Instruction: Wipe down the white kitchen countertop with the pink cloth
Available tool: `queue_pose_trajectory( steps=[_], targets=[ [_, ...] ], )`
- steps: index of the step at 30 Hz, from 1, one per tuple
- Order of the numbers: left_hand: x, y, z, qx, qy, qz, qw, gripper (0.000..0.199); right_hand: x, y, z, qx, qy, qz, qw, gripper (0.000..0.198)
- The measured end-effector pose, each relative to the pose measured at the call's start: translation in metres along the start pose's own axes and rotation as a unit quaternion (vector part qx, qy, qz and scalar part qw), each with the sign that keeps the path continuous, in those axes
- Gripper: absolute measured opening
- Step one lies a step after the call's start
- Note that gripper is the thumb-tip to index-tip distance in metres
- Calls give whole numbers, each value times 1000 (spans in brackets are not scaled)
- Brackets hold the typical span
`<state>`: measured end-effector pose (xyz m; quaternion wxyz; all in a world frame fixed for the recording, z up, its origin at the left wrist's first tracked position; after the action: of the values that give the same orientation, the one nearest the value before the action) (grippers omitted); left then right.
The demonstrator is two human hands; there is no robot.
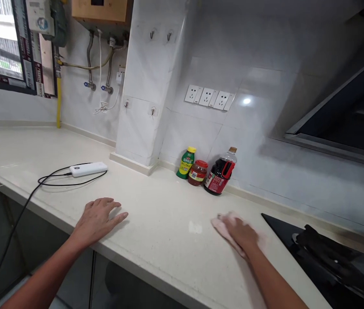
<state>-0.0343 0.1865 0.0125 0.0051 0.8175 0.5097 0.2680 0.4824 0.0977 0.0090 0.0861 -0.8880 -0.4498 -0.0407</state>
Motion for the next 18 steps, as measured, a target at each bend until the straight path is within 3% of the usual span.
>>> queue_pose_trajectory(
  steps=[3,5,7,9,11,13,15,18],
  targets=[
    [-2,1,-1,9,7,-3,1000,58,-20,-99,21,29,-58,-86,994,92],
    [-3,2,-2,17,12,1,1000,56,-52,-164,28,50,-95,-168,980,97],
    [-5,3,-3,27,21,7,999,54,-101,-222,30,76,-166,-291,939,107],
    [-6,4,-5,37,34,17,999,52,-160,-261,25,96,-239,-422,869,117],
    [-7,4,-6,43,48,29,997,51,-204,-276,16,109,-271,-508,811,116],
    [-7,5,-6,42,55,38,997,49,-222,-276,9,125,-268,-545,785,104],
    [-6,4,-6,38,57,40,997,49,-215,-274,8,151,-254,-557,777,83],
    [-6,1,-5,29,53,40,997,46,-174,-274,12,184,-215,-567,774,65]
  ],
)
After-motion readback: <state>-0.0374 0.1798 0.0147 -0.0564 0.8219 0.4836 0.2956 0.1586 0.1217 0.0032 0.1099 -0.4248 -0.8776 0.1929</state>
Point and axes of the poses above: each hand's wrist, its own x-axis towards the middle knuckle, its own z-axis out of the palm, y = z × x, the point moved 9 cm from there along x, towards the middle knuckle, and after that the axes turned 2 degrees about z, right-handed, at the moved point
